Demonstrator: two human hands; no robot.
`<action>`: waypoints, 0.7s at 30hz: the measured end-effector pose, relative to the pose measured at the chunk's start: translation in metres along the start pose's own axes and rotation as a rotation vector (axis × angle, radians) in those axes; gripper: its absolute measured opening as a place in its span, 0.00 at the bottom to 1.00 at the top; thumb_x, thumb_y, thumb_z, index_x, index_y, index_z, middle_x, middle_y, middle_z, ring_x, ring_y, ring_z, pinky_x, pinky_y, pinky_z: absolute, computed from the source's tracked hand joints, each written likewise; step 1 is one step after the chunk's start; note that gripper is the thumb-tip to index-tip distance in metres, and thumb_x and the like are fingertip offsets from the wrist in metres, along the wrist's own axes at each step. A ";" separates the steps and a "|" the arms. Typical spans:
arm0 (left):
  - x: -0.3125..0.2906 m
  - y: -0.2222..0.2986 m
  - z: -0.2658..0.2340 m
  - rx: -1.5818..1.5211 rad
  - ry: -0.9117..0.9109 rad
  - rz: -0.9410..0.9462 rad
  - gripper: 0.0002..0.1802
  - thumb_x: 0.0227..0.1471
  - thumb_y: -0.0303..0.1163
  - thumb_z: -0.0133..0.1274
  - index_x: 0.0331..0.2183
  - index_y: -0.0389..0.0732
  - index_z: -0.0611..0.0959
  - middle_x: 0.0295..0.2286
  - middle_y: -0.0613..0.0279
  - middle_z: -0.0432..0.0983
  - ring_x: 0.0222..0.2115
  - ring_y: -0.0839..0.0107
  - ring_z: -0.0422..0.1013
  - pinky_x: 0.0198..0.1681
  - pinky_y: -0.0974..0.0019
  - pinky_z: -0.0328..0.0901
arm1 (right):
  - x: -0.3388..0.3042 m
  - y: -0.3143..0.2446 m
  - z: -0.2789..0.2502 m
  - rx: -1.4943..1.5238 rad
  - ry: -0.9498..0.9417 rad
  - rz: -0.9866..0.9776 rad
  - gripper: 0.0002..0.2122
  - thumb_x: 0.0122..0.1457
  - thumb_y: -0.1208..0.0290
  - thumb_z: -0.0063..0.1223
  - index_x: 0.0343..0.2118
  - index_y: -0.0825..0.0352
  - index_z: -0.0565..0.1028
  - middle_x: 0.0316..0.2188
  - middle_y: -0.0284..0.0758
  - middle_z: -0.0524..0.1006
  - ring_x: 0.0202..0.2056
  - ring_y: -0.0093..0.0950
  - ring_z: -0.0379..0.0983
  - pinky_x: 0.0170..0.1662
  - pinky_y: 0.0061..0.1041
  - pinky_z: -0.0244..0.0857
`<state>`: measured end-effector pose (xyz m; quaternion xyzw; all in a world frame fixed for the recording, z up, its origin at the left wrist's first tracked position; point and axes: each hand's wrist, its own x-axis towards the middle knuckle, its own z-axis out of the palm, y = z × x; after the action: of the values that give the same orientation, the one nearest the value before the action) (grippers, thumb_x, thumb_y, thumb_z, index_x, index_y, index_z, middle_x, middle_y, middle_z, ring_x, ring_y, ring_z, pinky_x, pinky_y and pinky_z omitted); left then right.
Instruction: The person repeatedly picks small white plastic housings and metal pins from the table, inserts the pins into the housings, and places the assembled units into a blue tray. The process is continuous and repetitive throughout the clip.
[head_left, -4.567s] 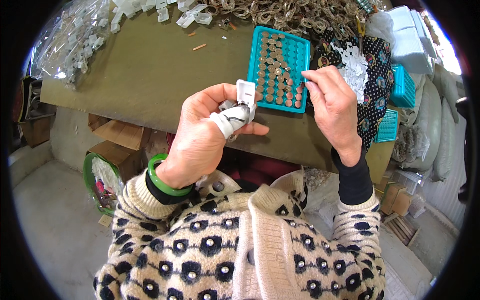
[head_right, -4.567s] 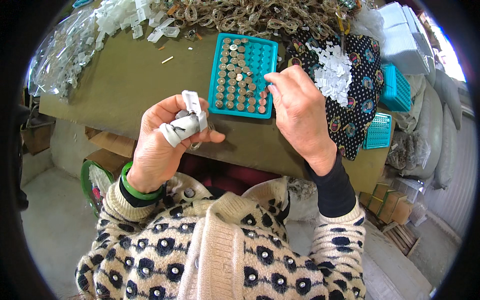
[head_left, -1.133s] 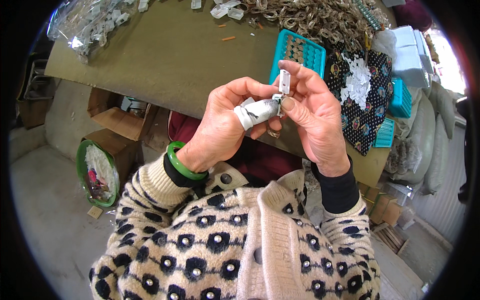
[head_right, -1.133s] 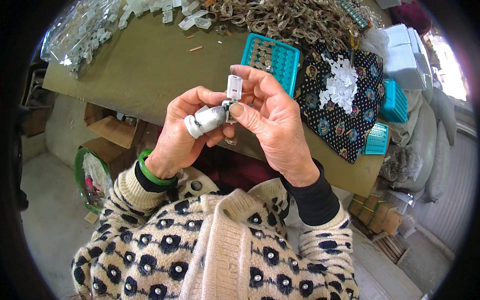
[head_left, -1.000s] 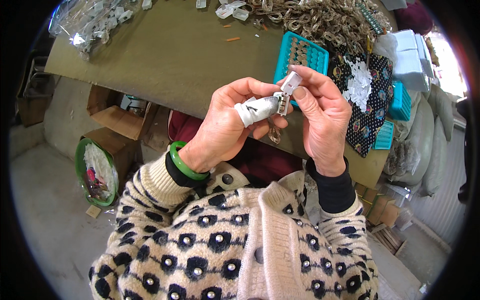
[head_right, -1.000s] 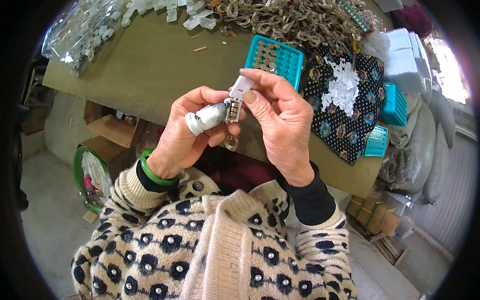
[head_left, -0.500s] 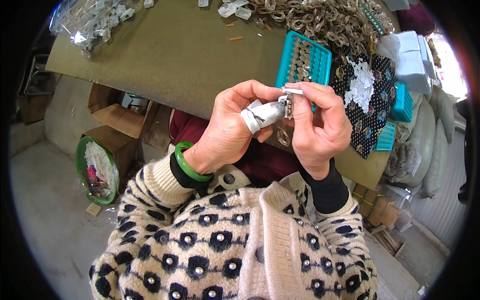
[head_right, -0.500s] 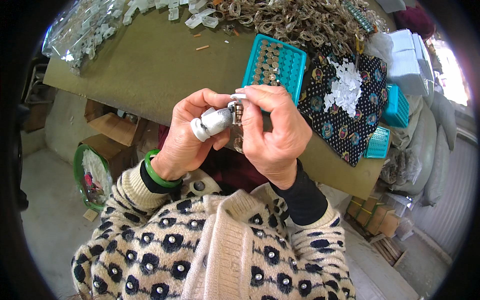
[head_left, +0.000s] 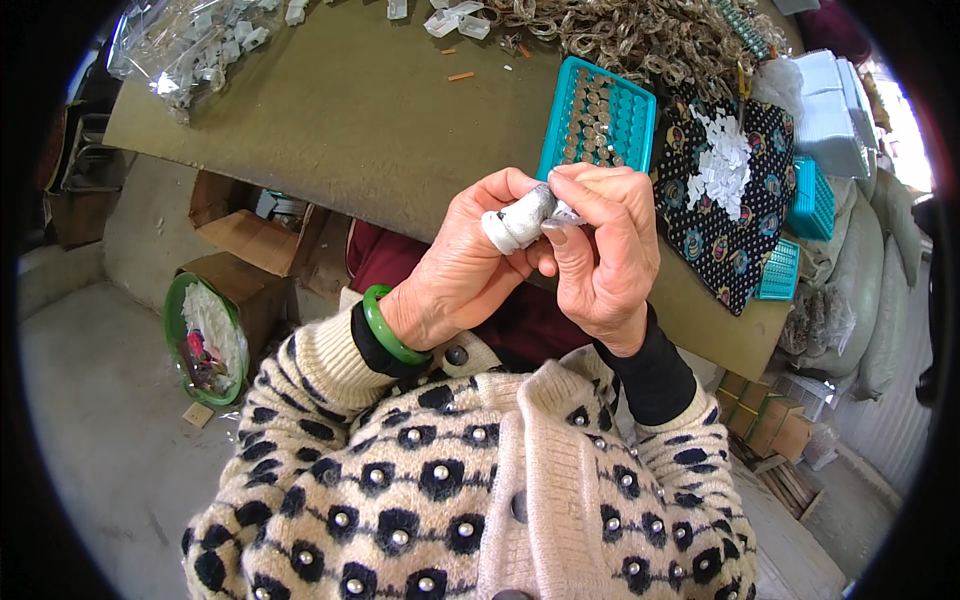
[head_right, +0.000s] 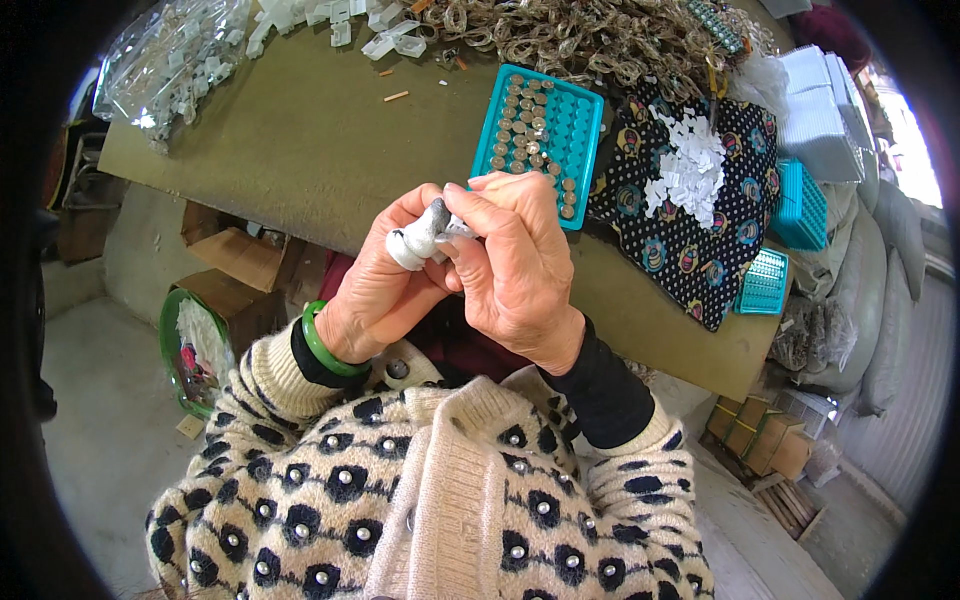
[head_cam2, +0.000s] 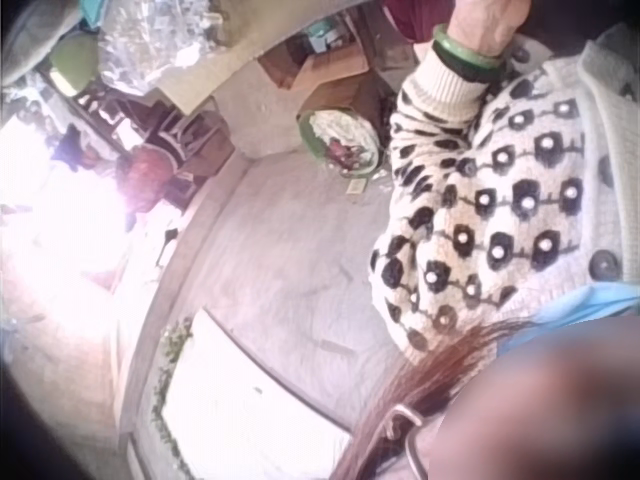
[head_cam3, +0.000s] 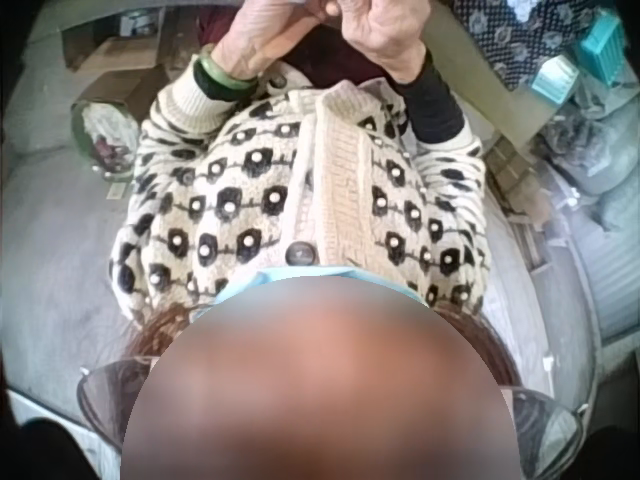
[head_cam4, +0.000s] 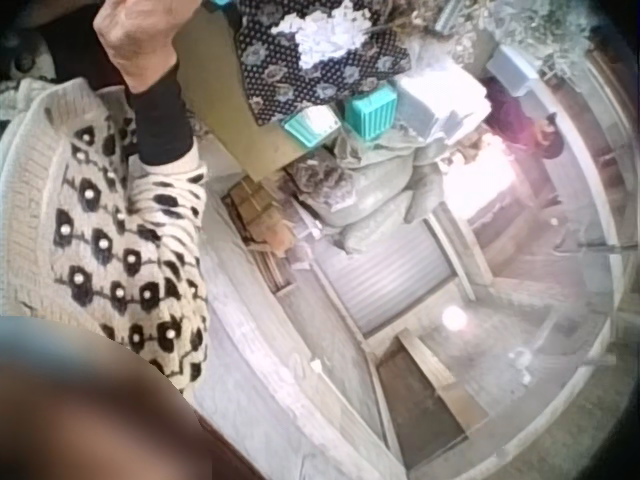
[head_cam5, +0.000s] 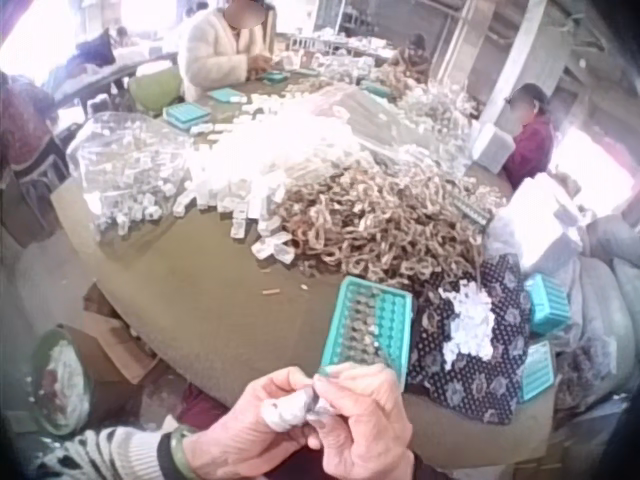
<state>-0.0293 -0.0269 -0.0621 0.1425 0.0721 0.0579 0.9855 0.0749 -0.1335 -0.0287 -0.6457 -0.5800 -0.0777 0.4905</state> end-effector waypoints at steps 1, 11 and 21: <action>0.000 -0.001 -0.001 0.023 -0.011 -0.016 0.13 0.53 0.36 0.59 0.38 0.42 0.76 0.32 0.66 0.77 0.29 0.77 0.75 0.32 0.71 0.73 | -0.002 0.001 0.000 -0.010 0.011 -0.014 0.12 0.54 0.79 0.56 0.43 0.74 0.75 0.33 0.41 0.72 0.33 0.37 0.70 0.39 0.34 0.70; -0.004 0.001 0.010 0.073 0.043 0.038 0.11 0.57 0.32 0.54 0.41 0.41 0.75 0.36 0.58 0.76 0.35 0.67 0.77 0.27 0.70 0.73 | -0.012 -0.009 -0.019 -0.091 -0.101 0.070 0.17 0.52 0.76 0.58 0.47 0.71 0.74 0.40 0.42 0.71 0.38 0.39 0.70 0.42 0.33 0.66; 0.003 -0.001 0.014 0.094 -0.106 0.017 0.11 0.57 0.26 0.53 0.43 0.37 0.74 0.40 0.47 0.72 0.30 0.62 0.77 0.24 0.66 0.74 | -0.056 0.061 -0.096 -0.768 0.109 0.432 0.05 0.52 0.79 0.59 0.31 0.69 0.75 0.30 0.38 0.72 0.34 0.38 0.69 0.37 0.34 0.64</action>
<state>-0.0244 -0.0313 -0.0491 0.1921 0.0212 0.0550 0.9796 0.1525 -0.2315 -0.0506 -0.8824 -0.3342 -0.2173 0.2499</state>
